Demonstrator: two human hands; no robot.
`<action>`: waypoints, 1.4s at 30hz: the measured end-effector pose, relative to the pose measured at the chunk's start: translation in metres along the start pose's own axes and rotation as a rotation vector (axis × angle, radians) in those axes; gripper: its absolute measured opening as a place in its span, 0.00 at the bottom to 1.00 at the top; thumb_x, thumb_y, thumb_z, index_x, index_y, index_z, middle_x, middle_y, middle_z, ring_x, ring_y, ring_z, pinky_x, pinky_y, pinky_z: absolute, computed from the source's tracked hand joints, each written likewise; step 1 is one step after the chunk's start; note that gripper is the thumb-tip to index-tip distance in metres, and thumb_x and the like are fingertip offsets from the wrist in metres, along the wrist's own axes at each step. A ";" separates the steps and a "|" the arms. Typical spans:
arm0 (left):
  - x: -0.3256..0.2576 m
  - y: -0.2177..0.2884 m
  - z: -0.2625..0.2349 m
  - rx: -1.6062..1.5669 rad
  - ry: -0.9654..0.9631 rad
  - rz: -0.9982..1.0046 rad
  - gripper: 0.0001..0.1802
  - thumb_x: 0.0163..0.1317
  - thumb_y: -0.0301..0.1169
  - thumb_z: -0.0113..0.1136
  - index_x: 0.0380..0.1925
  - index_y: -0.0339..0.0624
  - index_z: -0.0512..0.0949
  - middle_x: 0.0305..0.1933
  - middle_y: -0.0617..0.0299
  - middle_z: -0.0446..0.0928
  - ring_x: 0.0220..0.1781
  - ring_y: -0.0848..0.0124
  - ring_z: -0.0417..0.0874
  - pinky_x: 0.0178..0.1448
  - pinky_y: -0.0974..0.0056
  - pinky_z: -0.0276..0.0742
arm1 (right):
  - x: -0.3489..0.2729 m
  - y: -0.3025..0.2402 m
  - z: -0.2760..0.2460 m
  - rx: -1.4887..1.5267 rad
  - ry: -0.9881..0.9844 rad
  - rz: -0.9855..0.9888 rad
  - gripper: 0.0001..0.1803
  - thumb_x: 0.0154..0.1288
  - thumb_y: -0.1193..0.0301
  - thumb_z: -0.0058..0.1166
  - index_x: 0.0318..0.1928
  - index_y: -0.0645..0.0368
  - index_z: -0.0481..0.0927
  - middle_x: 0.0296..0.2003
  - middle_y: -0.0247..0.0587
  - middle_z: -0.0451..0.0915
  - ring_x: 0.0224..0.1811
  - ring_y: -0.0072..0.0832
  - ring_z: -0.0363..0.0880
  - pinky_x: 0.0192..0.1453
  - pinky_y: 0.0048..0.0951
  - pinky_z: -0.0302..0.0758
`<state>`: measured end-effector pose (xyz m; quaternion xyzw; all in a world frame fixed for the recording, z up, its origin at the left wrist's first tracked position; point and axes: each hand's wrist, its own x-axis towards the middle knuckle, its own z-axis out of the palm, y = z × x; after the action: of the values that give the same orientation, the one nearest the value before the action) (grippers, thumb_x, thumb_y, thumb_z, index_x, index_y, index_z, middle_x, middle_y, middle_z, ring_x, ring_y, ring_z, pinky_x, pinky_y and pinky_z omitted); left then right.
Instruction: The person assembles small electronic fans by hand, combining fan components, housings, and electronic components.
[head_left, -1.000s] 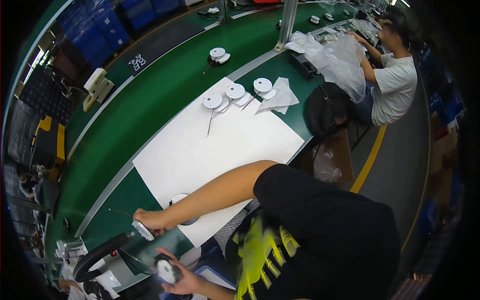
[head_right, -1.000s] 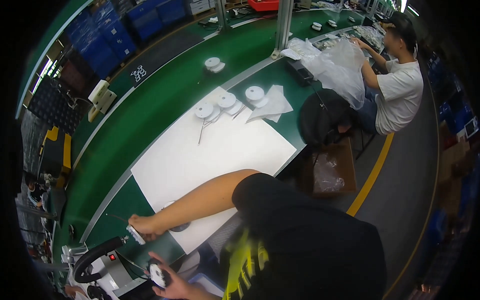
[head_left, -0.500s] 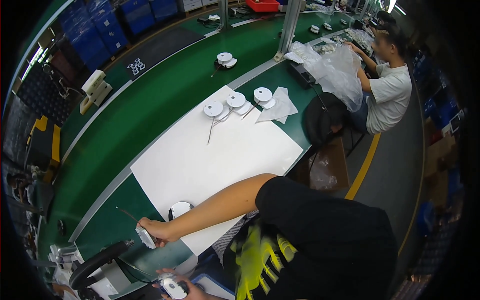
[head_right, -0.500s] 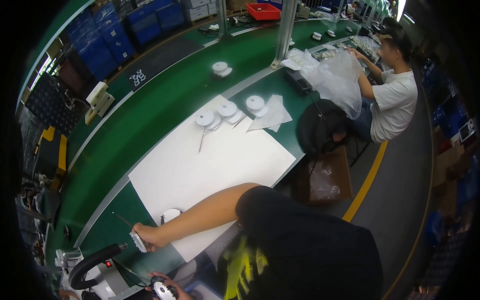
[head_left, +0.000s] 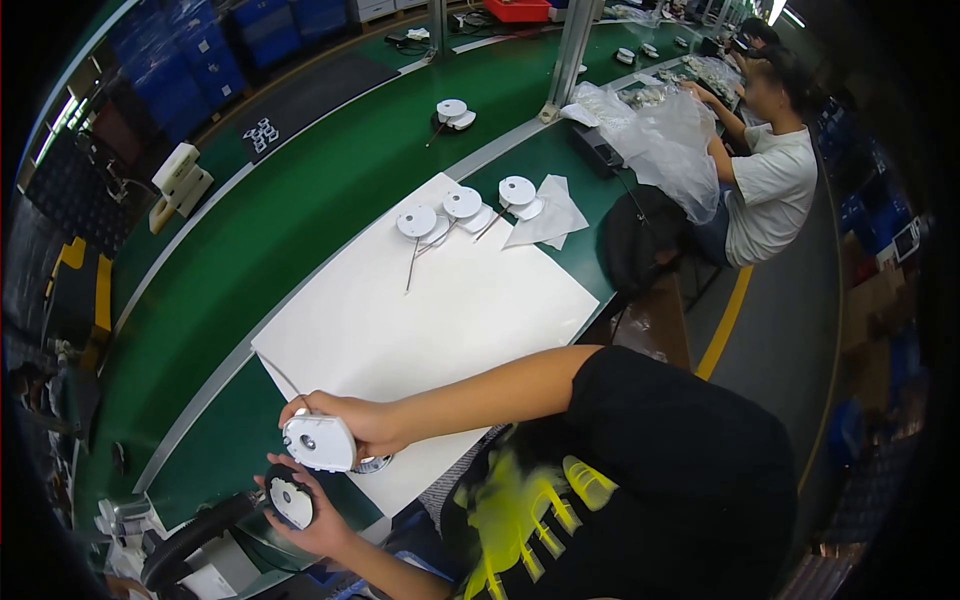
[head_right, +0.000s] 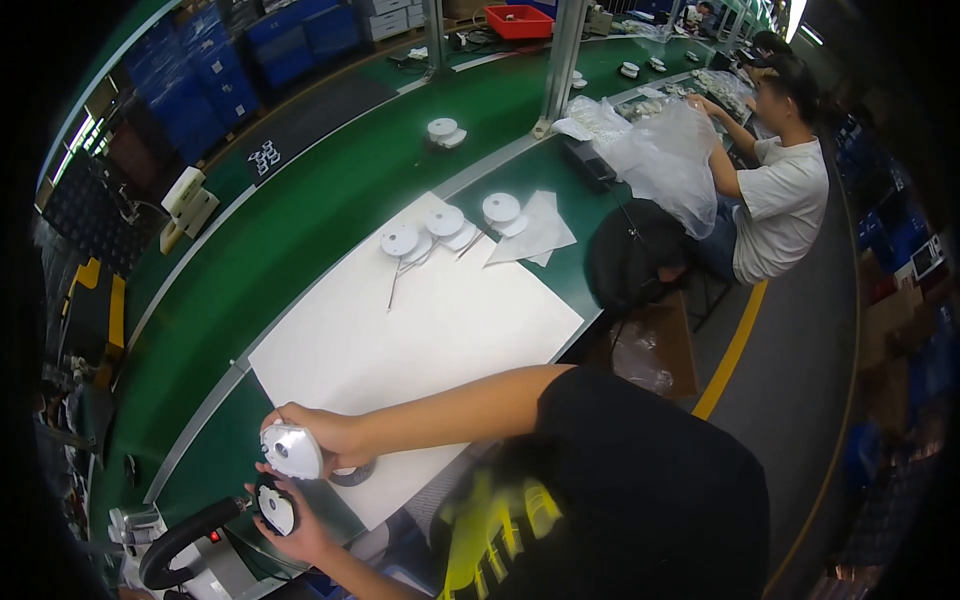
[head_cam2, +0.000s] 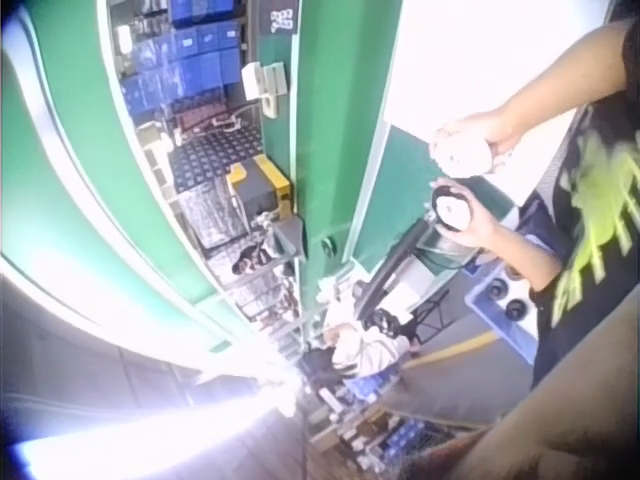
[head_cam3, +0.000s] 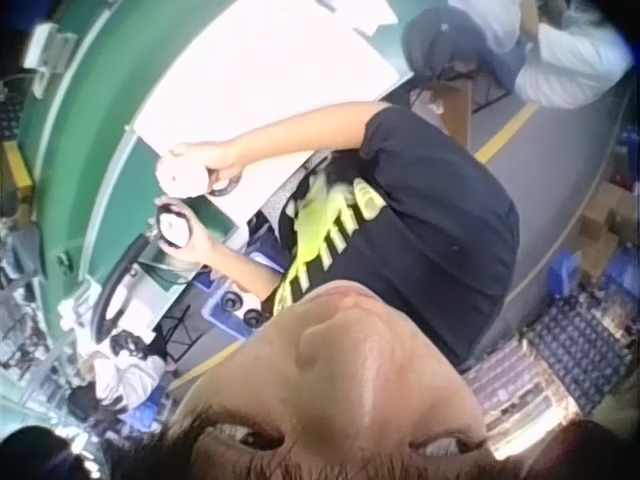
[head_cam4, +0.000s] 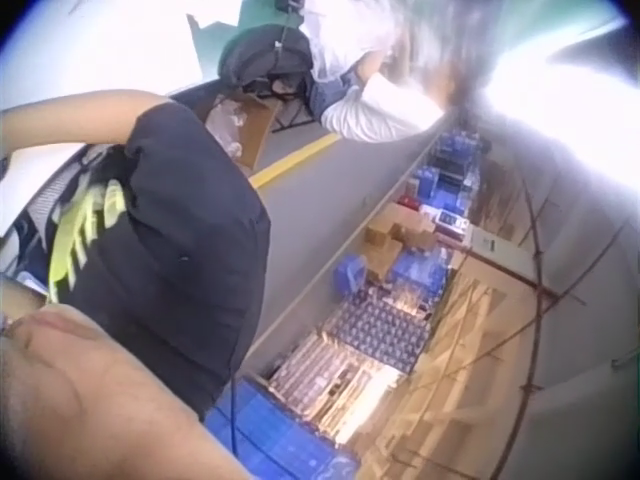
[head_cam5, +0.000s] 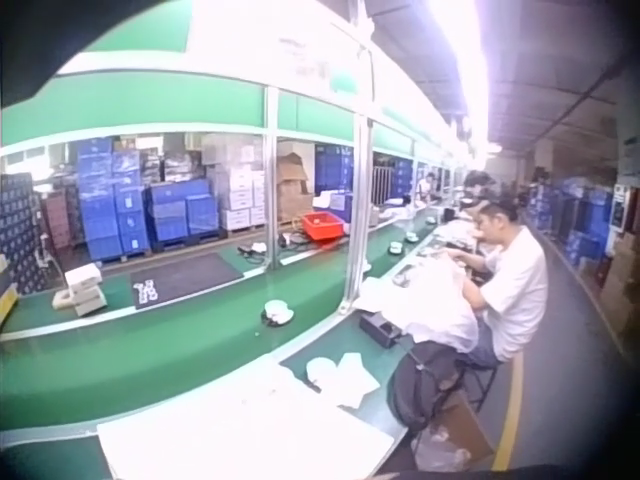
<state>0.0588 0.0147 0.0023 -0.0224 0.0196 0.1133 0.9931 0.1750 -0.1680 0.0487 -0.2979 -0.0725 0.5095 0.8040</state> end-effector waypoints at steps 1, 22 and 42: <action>-0.003 -0.002 0.003 -0.005 -0.018 -0.013 0.29 0.70 0.39 0.44 0.71 0.51 0.62 0.76 0.50 0.52 0.77 0.51 0.53 0.71 0.47 0.62 | -0.003 0.003 -0.004 0.065 0.007 -0.043 0.20 0.74 0.47 0.32 0.53 0.38 0.73 0.43 0.29 0.80 0.41 0.21 0.81 0.26 0.24 0.73; -0.046 -0.119 0.072 1.066 -0.105 0.447 0.41 0.69 0.61 0.38 0.68 0.38 0.56 0.66 0.47 0.64 0.64 0.60 0.70 0.67 0.54 0.67 | -0.063 -0.002 0.035 -1.664 -0.012 -1.058 0.27 0.65 0.52 0.49 0.55 0.57 0.69 0.46 0.49 0.75 0.37 0.45 0.76 0.36 0.37 0.75; -0.050 -0.121 0.064 1.222 -0.265 0.416 0.43 0.66 0.57 0.41 0.69 0.34 0.55 0.67 0.45 0.61 0.64 0.58 0.67 0.69 0.54 0.60 | -0.064 0.000 0.028 -1.744 -0.086 -1.266 0.25 0.68 0.51 0.43 0.54 0.58 0.69 0.44 0.56 0.75 0.28 0.40 0.70 0.28 0.35 0.71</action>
<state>0.0396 -0.1109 0.0730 0.5637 -0.0381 0.2733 0.7786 0.1333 -0.2118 0.0831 -0.6583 -0.5796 -0.2161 0.4289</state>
